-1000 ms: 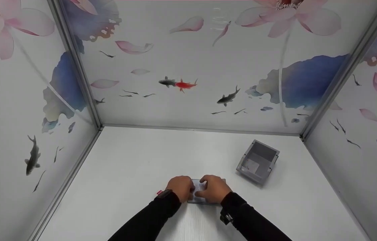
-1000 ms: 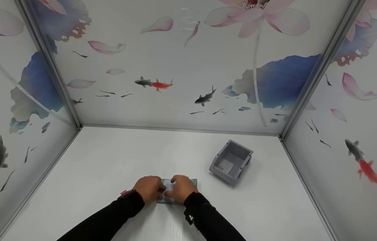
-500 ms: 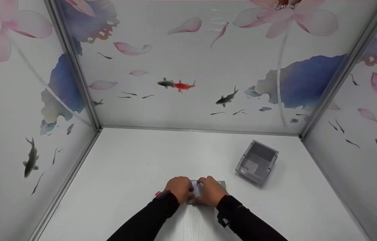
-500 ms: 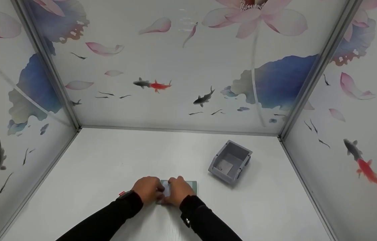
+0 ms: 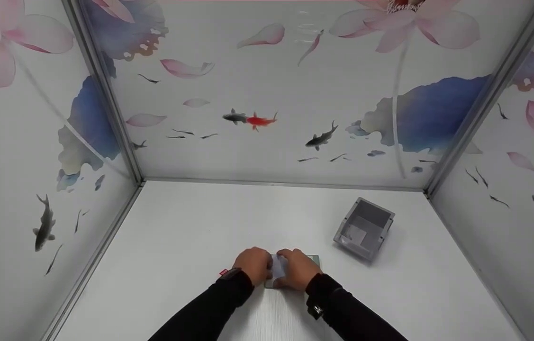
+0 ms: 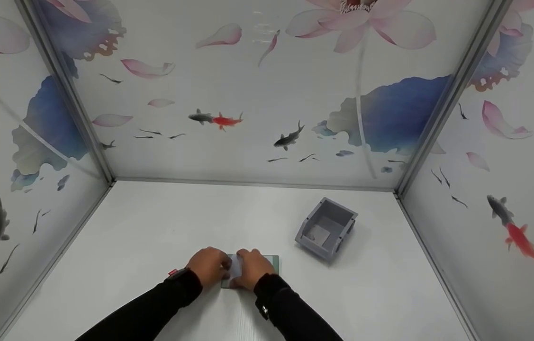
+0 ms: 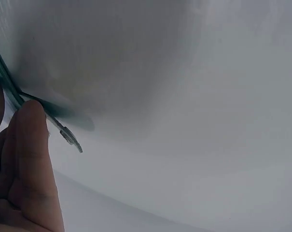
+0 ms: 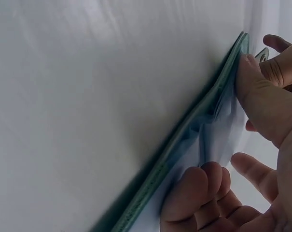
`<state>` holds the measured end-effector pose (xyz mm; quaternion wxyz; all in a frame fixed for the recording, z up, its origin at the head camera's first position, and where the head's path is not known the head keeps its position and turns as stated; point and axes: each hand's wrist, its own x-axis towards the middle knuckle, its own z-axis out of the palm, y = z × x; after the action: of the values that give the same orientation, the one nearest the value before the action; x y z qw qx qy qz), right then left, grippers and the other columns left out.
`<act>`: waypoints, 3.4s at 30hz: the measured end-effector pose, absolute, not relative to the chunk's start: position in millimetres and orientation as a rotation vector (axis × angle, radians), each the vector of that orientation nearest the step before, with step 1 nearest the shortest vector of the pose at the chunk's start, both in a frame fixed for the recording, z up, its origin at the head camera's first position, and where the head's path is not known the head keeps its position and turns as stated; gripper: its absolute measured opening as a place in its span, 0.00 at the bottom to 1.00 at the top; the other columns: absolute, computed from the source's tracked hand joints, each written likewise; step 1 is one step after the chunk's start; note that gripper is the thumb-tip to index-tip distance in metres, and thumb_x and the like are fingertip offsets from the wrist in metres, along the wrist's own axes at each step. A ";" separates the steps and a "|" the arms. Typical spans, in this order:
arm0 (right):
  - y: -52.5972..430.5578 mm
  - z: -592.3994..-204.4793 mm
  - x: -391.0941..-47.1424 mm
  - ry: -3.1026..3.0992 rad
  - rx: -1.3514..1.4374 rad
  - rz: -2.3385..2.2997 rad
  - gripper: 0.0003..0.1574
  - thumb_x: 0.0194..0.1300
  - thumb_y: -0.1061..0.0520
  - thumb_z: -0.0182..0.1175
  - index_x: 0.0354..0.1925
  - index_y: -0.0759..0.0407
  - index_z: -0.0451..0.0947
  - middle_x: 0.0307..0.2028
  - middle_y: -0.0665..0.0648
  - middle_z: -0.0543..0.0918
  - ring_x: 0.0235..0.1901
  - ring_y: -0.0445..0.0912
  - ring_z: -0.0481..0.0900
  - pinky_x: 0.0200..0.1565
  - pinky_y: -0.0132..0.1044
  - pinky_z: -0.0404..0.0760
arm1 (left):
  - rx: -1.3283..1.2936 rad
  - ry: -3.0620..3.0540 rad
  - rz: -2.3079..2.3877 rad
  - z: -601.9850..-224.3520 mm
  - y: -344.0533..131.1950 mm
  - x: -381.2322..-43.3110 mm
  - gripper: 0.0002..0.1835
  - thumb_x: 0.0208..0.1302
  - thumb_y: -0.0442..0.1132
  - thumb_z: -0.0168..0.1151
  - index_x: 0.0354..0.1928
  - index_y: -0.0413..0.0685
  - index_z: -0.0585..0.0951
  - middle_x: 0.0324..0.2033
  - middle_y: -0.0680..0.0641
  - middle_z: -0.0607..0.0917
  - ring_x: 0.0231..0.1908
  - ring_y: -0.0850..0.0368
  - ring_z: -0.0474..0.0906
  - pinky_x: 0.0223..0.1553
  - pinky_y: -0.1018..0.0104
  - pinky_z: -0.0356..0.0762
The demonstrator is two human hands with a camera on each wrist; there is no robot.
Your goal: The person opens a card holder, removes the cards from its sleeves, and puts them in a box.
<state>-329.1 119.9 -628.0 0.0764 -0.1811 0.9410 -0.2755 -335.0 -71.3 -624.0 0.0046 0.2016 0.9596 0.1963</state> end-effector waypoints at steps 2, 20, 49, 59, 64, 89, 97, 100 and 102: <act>120.1 -626.7 -329.3 2.814 -0.543 -0.836 0.57 0.57 0.51 0.88 0.79 0.63 0.75 0.61 0.71 0.86 0.55 0.57 0.85 0.64 0.59 0.86 | 0.627 3.006 0.617 -624.4 -71.8 -335.0 0.12 0.56 0.33 0.86 0.25 0.48 0.89 0.21 0.55 0.84 0.24 0.61 0.69 0.31 0.64 0.72; 135.7 -620.0 -324.5 2.912 -0.298 -1.021 0.26 0.87 0.45 0.61 0.29 0.55 0.82 0.29 0.49 0.79 0.32 0.44 0.76 0.38 0.42 0.75 | 0.799 3.089 0.376 -629.9 -66.8 -334.2 0.15 0.56 0.35 0.87 0.20 0.52 0.87 0.21 0.55 0.87 0.23 0.62 0.69 0.30 0.64 0.75; 143.3 -626.2 -327.9 2.982 -0.310 -0.902 0.07 0.66 0.68 0.73 0.42 0.65 0.94 0.44 0.60 0.95 0.49 0.55 0.92 0.56 0.55 0.90 | 0.824 3.099 0.398 -632.2 -64.3 -331.3 0.13 0.54 0.31 0.84 0.21 0.52 0.88 0.22 0.56 0.83 0.24 0.61 0.64 0.29 0.67 0.68; 139.7 -619.8 -334.4 2.664 -0.267 -1.144 0.12 0.71 0.60 0.69 0.33 0.65 0.94 0.19 0.45 0.81 0.22 0.40 0.73 0.27 0.32 0.70 | 0.852 3.092 0.404 -630.0 -66.4 -329.9 0.19 0.55 0.31 0.84 0.17 0.53 0.82 0.20 0.58 0.80 0.23 0.63 0.63 0.28 0.68 0.66; 140.6 -618.3 -333.7 2.627 -0.235 -1.185 0.15 0.71 0.60 0.70 0.28 0.66 0.93 0.16 0.45 0.80 0.19 0.38 0.73 0.25 0.30 0.70 | 0.833 3.075 0.418 -630.7 -65.4 -330.7 0.18 0.56 0.32 0.85 0.18 0.52 0.83 0.21 0.57 0.83 0.23 0.63 0.65 0.29 0.68 0.69; 141.0 -622.2 -326.7 2.385 -0.022 -1.472 0.06 0.66 0.67 0.71 0.42 0.65 0.85 0.27 0.52 0.88 0.22 0.40 0.78 0.25 0.31 0.76 | 0.811 3.085 0.411 -635.7 -67.1 -333.8 0.17 0.52 0.36 0.89 0.21 0.53 0.84 0.21 0.58 0.79 0.24 0.62 0.63 0.29 0.66 0.67; 147.7 -627.0 -332.5 2.402 -0.017 -1.478 0.07 0.64 0.66 0.71 0.41 0.64 0.85 0.24 0.50 0.84 0.20 0.40 0.78 0.25 0.31 0.76 | 0.765 3.097 0.389 -634.8 -63.8 -334.1 0.07 0.54 0.35 0.88 0.32 0.51 0.95 0.29 0.52 0.92 0.26 0.61 0.67 0.32 0.63 0.76; 151.6 -626.4 -334.2 2.432 -0.008 -1.470 0.06 0.63 0.64 0.70 0.40 0.62 0.86 0.23 0.49 0.83 0.19 0.40 0.76 0.24 0.31 0.75 | 0.792 3.105 0.393 -636.0 -63.7 -334.5 0.07 0.53 0.34 0.87 0.29 0.51 0.94 0.26 0.53 0.88 0.25 0.60 0.65 0.31 0.64 0.73; 154.4 -625.3 -334.6 2.457 -0.011 -1.467 0.05 0.63 0.64 0.70 0.39 0.62 0.87 0.22 0.49 0.82 0.19 0.40 0.75 0.24 0.32 0.75 | 0.804 3.107 0.407 -636.3 -64.2 -333.9 0.09 0.52 0.34 0.87 0.26 0.50 0.91 0.24 0.54 0.85 0.25 0.60 0.64 0.30 0.64 0.70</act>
<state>-334.6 154.4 -625.3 0.1396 -0.0037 0.8502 -0.5076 -333.9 -64.2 -636.3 -0.0468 0.2482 0.9594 0.1255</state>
